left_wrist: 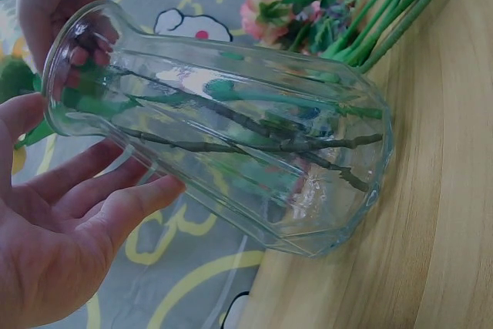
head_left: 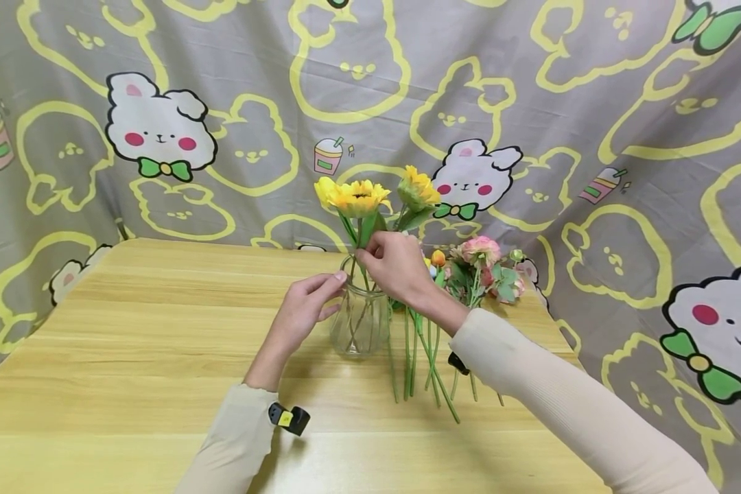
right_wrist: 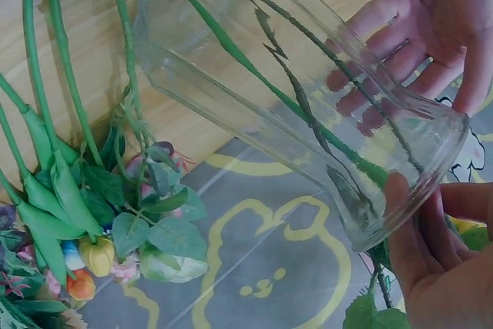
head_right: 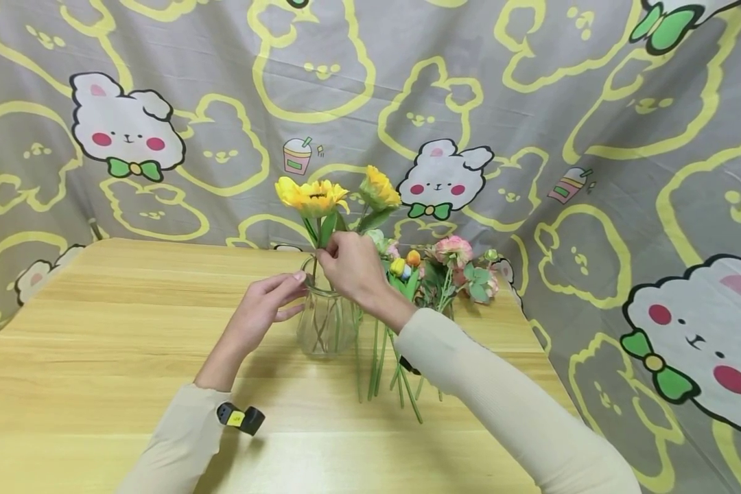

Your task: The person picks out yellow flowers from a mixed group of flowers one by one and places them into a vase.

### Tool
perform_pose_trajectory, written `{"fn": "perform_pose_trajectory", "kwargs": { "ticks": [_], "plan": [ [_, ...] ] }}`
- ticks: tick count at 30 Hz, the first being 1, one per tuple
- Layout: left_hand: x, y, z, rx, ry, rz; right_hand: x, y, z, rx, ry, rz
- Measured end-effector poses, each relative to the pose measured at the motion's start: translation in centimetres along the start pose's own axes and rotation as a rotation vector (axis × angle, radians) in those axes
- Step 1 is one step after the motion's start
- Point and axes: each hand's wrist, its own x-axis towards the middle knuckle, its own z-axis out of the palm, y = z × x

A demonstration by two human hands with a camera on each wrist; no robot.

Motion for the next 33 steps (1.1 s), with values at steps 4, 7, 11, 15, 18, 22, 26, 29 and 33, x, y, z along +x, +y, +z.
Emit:
{"fn": "perform_pose_trajectory", "kwargs": {
  "ticks": [4, 7, 11, 15, 18, 22, 26, 29, 33],
  "plan": [
    [0.0, 0.0, 0.0, 0.005, 0.002, -0.004, -0.1, 0.2, -0.2, 0.023, 0.009, -0.001],
    [-0.1, -0.1, 0.0, 0.009, 0.001, -0.002, -0.1, 0.2, -0.9, 0.058, 0.039, -0.008],
    [-0.1, -0.1, -0.1, 0.008, 0.002, 0.005, 0.1, 0.4, -2.2, 0.093, 0.102, -0.007],
    [-0.1, 0.0, 0.0, 0.006, 0.003, 0.005, 0.0, 0.9, -3.6, 0.118, 0.172, 0.024],
    [-0.1, 0.0, 0.0, 0.008, 0.002, 0.002, -0.2, 1.5, -4.5, 0.139, 0.241, 0.043],
    [-0.1, 0.0, 0.0, 0.012, 0.004, 0.001, -0.6, 2.8, -5.0, 0.146, 0.336, 0.058],
    [-0.1, 0.1, 0.0, 0.016, 0.007, 0.005, -1.2, 4.6, -4.9, 0.118, 0.37, 0.124],
    [-0.1, 0.1, 0.0, 0.014, 0.007, 0.007, -1.8, 6.3, -4.2, 0.094, 0.341, 0.179],
    [-0.1, 0.1, 0.1, 0.011, 0.005, 0.008, -2.7, 8.6, -2.9, 0.06, 0.233, 0.246]
  ]
}}
